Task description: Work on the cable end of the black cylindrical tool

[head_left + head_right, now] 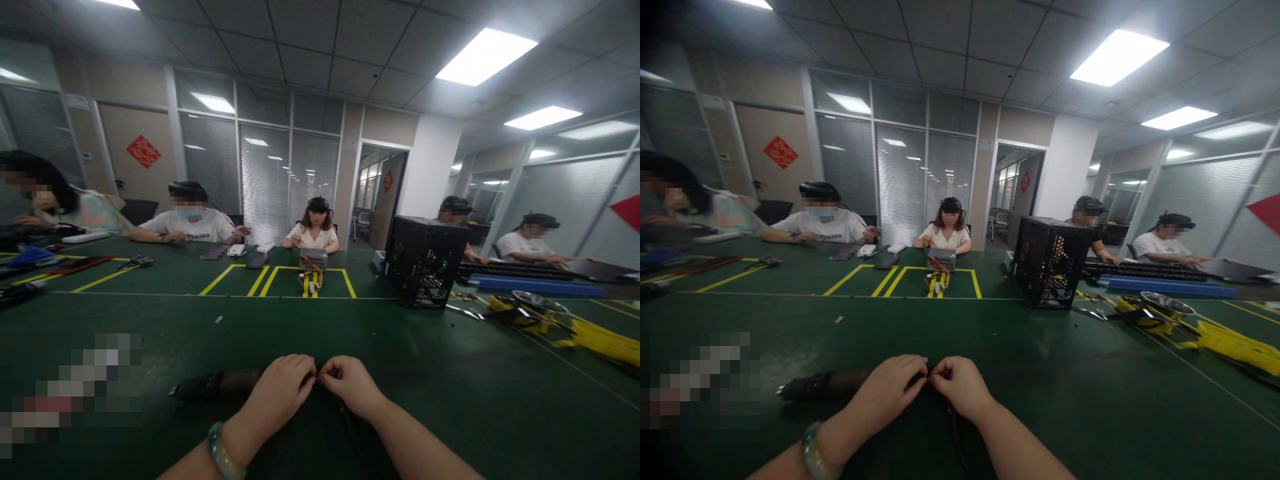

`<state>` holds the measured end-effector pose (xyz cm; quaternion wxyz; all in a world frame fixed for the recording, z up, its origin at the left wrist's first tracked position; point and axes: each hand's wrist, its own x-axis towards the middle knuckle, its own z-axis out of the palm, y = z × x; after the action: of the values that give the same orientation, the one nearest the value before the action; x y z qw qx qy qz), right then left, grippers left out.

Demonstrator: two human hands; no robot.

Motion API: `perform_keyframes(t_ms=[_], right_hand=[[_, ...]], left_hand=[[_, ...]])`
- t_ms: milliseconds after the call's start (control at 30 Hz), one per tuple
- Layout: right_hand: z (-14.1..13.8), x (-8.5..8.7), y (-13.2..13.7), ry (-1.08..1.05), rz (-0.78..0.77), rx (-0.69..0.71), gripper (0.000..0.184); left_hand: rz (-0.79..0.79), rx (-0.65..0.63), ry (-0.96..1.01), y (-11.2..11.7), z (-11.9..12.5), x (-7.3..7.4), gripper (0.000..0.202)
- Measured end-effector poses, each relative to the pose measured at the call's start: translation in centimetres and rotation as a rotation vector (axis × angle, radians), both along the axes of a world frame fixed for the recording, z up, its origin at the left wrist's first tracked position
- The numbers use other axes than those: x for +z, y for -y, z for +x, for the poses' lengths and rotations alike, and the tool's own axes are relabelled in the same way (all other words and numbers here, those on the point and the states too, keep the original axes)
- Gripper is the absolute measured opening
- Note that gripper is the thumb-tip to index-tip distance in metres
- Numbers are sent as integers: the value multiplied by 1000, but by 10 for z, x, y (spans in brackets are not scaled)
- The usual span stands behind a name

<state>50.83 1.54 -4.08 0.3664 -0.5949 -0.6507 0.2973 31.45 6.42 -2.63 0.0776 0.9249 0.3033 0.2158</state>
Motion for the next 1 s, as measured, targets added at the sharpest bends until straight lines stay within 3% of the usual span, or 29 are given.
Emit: perform_keyframes(t_ms=[1000], right_hand=[[0, 0, 0, 15, 2, -2, 13]], left_hand=[[-5, 14, 0, 2, 0, 2, 18]])
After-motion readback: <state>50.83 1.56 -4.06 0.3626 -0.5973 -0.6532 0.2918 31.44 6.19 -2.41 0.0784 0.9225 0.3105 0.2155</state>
